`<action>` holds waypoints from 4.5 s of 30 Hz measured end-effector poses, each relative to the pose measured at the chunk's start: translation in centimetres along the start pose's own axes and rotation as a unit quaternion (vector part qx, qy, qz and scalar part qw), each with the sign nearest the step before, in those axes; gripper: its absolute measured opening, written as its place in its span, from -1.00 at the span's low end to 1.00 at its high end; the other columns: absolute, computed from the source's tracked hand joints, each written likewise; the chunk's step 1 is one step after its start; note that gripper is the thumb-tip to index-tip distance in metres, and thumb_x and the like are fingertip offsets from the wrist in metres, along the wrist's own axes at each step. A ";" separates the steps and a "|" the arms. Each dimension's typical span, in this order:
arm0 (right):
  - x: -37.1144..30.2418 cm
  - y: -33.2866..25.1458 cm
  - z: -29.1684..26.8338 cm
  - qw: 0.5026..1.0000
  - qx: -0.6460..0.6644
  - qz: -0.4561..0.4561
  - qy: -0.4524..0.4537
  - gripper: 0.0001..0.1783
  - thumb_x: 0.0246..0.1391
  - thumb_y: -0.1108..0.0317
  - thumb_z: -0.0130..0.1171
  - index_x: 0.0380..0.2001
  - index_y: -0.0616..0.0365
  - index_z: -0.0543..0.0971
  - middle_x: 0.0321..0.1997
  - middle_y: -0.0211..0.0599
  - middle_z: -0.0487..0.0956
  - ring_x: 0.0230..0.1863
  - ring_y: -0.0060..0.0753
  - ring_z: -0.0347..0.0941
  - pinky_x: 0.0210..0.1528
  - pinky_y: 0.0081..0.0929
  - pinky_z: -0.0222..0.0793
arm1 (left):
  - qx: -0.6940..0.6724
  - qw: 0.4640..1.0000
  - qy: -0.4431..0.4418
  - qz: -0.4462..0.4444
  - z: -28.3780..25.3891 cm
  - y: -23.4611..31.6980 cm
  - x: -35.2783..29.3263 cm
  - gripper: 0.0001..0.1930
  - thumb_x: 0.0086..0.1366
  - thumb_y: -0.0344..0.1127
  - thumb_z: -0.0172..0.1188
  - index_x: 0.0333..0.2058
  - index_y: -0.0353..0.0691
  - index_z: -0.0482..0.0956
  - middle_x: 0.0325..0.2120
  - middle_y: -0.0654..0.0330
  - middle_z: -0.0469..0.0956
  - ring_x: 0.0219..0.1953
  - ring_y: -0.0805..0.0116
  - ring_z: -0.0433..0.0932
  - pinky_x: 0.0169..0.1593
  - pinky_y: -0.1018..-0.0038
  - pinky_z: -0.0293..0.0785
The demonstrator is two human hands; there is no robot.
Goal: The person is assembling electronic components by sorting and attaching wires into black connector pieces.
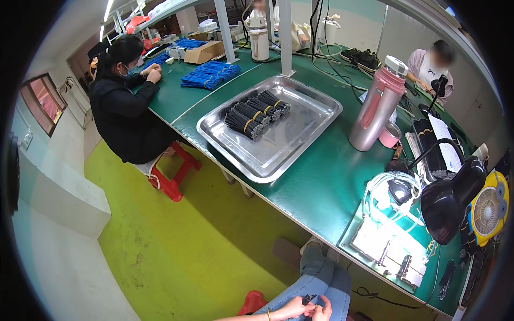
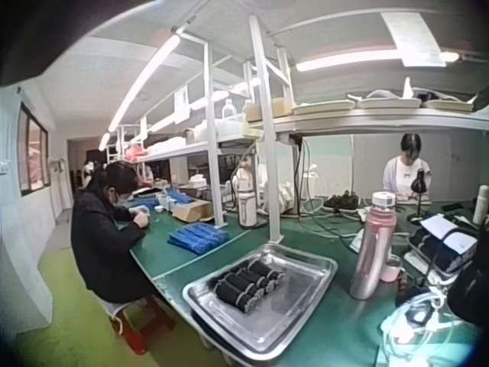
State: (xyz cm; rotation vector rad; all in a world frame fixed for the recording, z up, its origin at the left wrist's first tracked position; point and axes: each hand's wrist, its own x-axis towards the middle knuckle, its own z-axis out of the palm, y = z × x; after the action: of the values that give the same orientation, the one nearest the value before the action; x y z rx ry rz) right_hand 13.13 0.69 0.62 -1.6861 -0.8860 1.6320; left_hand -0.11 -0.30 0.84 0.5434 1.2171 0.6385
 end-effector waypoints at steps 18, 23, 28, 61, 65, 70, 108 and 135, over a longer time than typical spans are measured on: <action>-0.6 -1.0 0.4 1.000 0.014 -0.004 0.000 -0.49 -0.17 0.62 -0.32 -0.02 0.34 0.19 -0.43 0.04 0.50 -0.66 -0.32 0.44 -0.61 -0.52 0.45 | 0.006 1.000 0.012 -0.001 0.1 0.2 -0.1 -0.67 0.06 -0.06 0.17 -0.66 -0.16 0.38 -0.85 0.38 0.28 -0.85 0.59 0.16 -0.77 0.58 -0.01; -0.8 -1.3 0.2 1.000 0.000 0.006 0.002 -0.50 -0.16 0.62 -0.32 -0.03 0.34 0.21 -0.42 0.04 0.50 -0.66 -0.32 0.44 -0.61 -0.51 0.45 | 0.011 1.000 -0.001 0.006 0.3 0.4 -0.1 -0.68 0.05 -0.06 0.17 -0.66 -0.15 0.39 -0.84 0.38 0.30 -0.84 0.59 0.16 -0.76 0.56 0.00; -1.0 -1.6 0.3 1.000 0.010 0.012 0.001 -0.51 -0.15 0.62 -0.32 -0.04 0.33 0.22 -0.42 0.04 0.50 -0.66 -0.32 0.44 -0.61 -0.51 0.45 | 0.036 0.999 0.004 0.015 0.3 0.1 0.1 -0.68 0.04 -0.06 0.18 -0.66 -0.15 0.40 -0.82 0.38 0.32 -0.83 0.59 0.18 -0.74 0.56 0.03; -3.5 -2.7 0.3 0.996 0.076 -0.002 -0.056 -0.47 -0.08 0.62 -0.41 0.07 0.35 0.04 -0.35 0.02 0.52 -0.60 -0.34 0.47 -0.57 -0.59 0.42 | 0.092 0.988 0.074 0.098 0.8 -0.9 -0.8 -0.72 0.04 -0.16 0.15 -0.55 -0.32 0.50 -0.63 0.15 0.52 -0.55 0.47 0.47 -0.45 0.49 0.36; -4.4 -2.2 -0.7 0.998 0.045 -0.003 -0.052 -0.45 -0.11 0.64 -0.40 0.07 0.32 0.09 -0.31 0.03 0.50 -0.58 -0.36 0.47 -0.56 -0.59 0.43 | 0.131 0.980 0.062 0.133 1.8 -0.7 -2.3 -0.74 0.05 -0.19 0.14 -0.53 -0.31 0.52 -0.61 0.13 0.53 -0.53 0.47 0.48 -0.43 0.51 0.38; -6.1 -1.3 -2.1 0.997 0.054 0.009 -0.054 -0.51 -0.01 0.58 -0.42 0.08 0.28 0.08 -0.34 0.01 0.50 -0.56 -0.36 0.48 -0.54 -0.61 0.44 | 0.206 0.970 0.056 0.117 2.9 -0.8 -2.5 -0.75 0.06 -0.21 0.15 -0.48 -0.34 0.52 -0.59 0.16 0.54 -0.53 0.50 0.47 -0.42 0.52 0.38; -7.0 -11.0 -7.2 0.951 0.057 -0.140 -0.269 -0.59 0.11 0.07 -0.11 -0.11 0.14 0.39 -0.10 -0.28 0.41 -0.12 -0.50 0.35 -0.10 -0.50 0.27 | -0.040 0.969 -0.229 -0.079 8.5 5.2 -11.7 -0.87 0.13 -0.48 0.04 -0.33 -0.35 0.41 -0.46 0.22 0.47 -0.45 0.49 0.44 -0.29 0.56 0.37; -5.4 -19.6 -3.9 0.975 0.080 -0.199 -0.049 -0.90 0.00 0.46 0.07 -0.49 0.28 0.52 -0.71 -0.46 0.42 -0.76 -0.75 0.27 -0.77 -0.78 0.18 | -0.304 0.921 -0.171 0.171 8.1 13.0 -5.4 -0.80 0.13 -0.41 0.10 -0.25 -0.31 0.42 -0.45 0.22 0.46 -0.42 0.44 0.44 -0.29 0.52 0.40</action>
State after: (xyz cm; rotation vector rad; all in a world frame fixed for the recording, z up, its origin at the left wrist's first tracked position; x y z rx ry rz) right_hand 16.15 7.78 19.82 -1.2318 -1.0342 1.4739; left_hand 4.53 4.75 15.51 0.3174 0.5444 1.1176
